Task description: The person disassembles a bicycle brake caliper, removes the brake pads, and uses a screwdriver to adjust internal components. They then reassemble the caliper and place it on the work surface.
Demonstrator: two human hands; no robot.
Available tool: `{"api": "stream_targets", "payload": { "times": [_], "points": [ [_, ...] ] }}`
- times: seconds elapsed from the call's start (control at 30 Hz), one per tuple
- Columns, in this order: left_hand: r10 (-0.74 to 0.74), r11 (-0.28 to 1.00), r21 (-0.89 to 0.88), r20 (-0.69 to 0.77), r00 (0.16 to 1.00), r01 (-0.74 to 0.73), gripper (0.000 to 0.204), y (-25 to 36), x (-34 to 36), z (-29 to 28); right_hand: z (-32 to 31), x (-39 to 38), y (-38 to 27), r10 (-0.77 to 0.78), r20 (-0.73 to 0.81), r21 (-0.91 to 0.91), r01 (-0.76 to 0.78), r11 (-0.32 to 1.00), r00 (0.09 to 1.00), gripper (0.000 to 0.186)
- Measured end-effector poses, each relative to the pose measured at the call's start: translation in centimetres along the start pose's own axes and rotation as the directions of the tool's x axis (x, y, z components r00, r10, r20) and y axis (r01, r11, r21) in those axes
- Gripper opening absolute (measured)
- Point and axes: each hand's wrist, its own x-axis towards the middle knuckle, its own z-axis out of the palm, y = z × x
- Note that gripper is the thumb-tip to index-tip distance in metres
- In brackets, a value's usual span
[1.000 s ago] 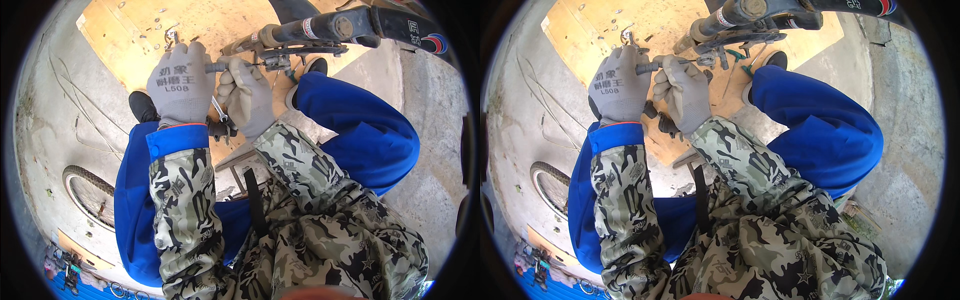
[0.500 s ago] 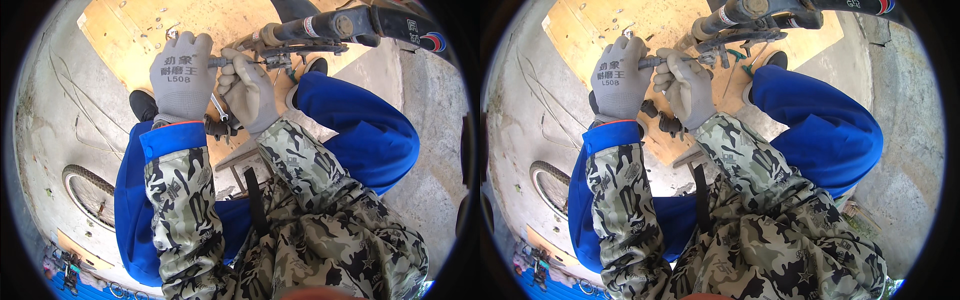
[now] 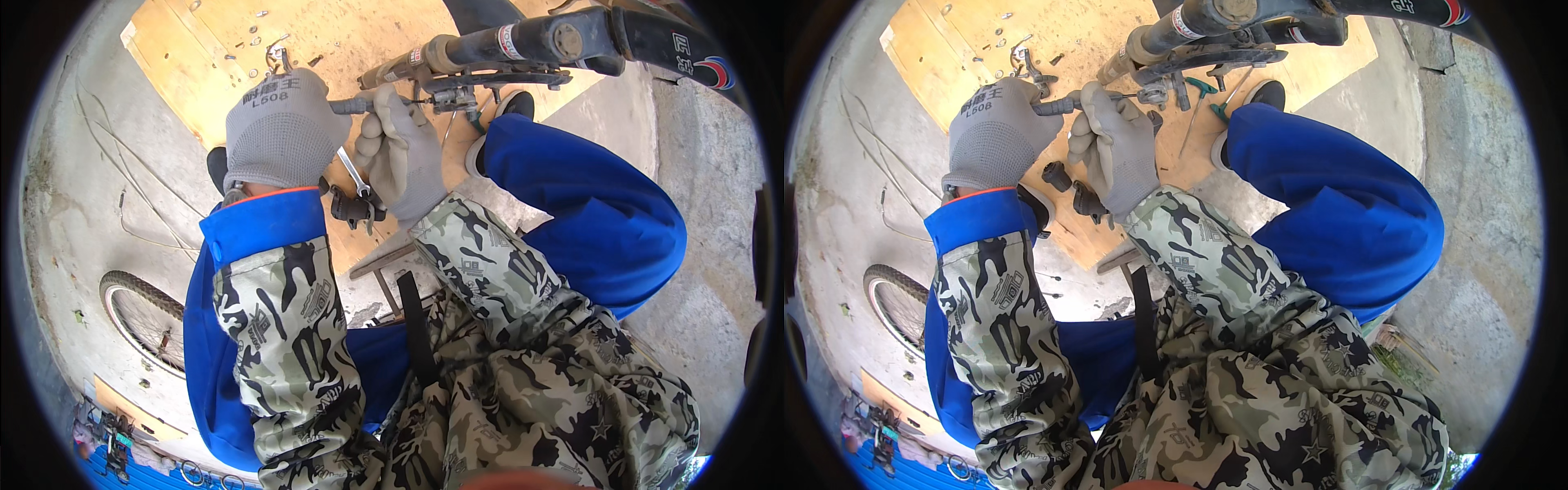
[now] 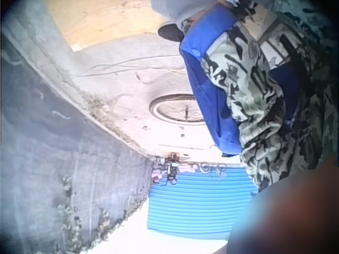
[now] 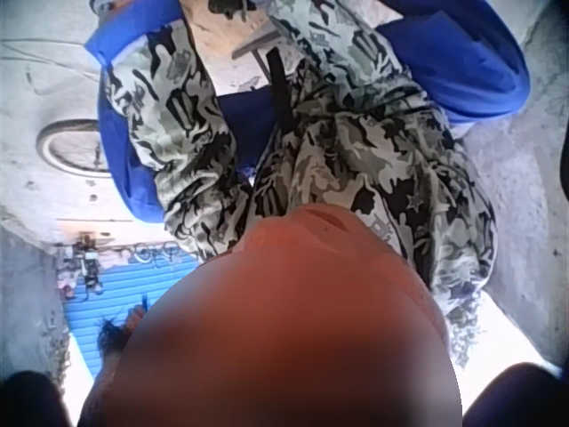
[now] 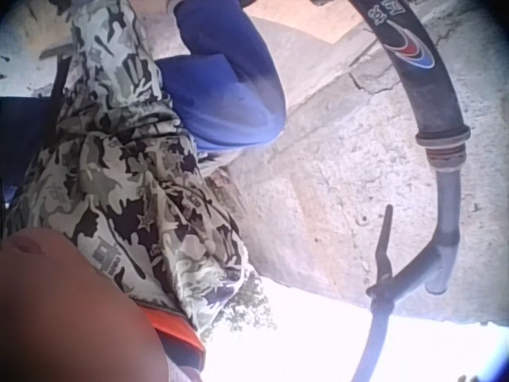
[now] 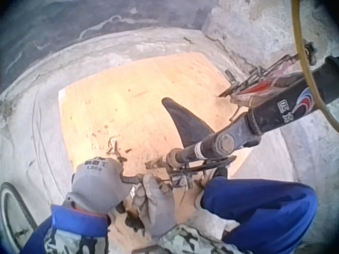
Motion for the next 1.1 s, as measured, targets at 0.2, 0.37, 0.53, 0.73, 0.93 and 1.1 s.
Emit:
{"api": "stream_targets", "payload": {
  "times": [0.2,0.37,0.53,0.73,0.93,1.1],
  "points": [
    [0.060,0.998,0.000,-0.002,0.998,-0.060,0.028,-1.3,-1.9,-0.6,1.4,-2.0,0.8,-0.074,0.115,0.116,0.060,0.991,0.991,0.041],
    [0.134,0.991,0.028,-0.389,0.912,-0.133,0.023,-2.4,-3.4,0.0,2.9,-3.1,0.4,-0.060,0.124,0.080,0.050,0.996,0.991,0.042],
    [0.051,0.999,0.033,-0.513,0.857,-0.040,0.021,-1.9,-4.4,0.5,4.6,-3.9,0.1,0.013,0.103,-0.024,-0.011,1.000,0.995,0.053],
    [-0.049,0.999,0.016,0.050,0.998,0.048,0.038,-1.2,-2.3,0.5,2.3,-2.5,0.6,0.033,-0.086,0.013,-0.032,0.999,0.996,0.039],
    [-0.005,0.999,-0.051,0.115,0.993,0.011,0.030,0.1,-1.8,1.6,-0.4,-1.6,0.9,-0.011,0.020,0.067,0.009,0.998,1.000,0.038],
    [0.055,0.986,-0.153,-0.107,0.993,-0.071,0.022,-1.9,-3.8,-0.1,2.3,-3.8,0.8,-0.067,0.071,0.046,0.064,0.997,0.995,0.043]
  ]
}}
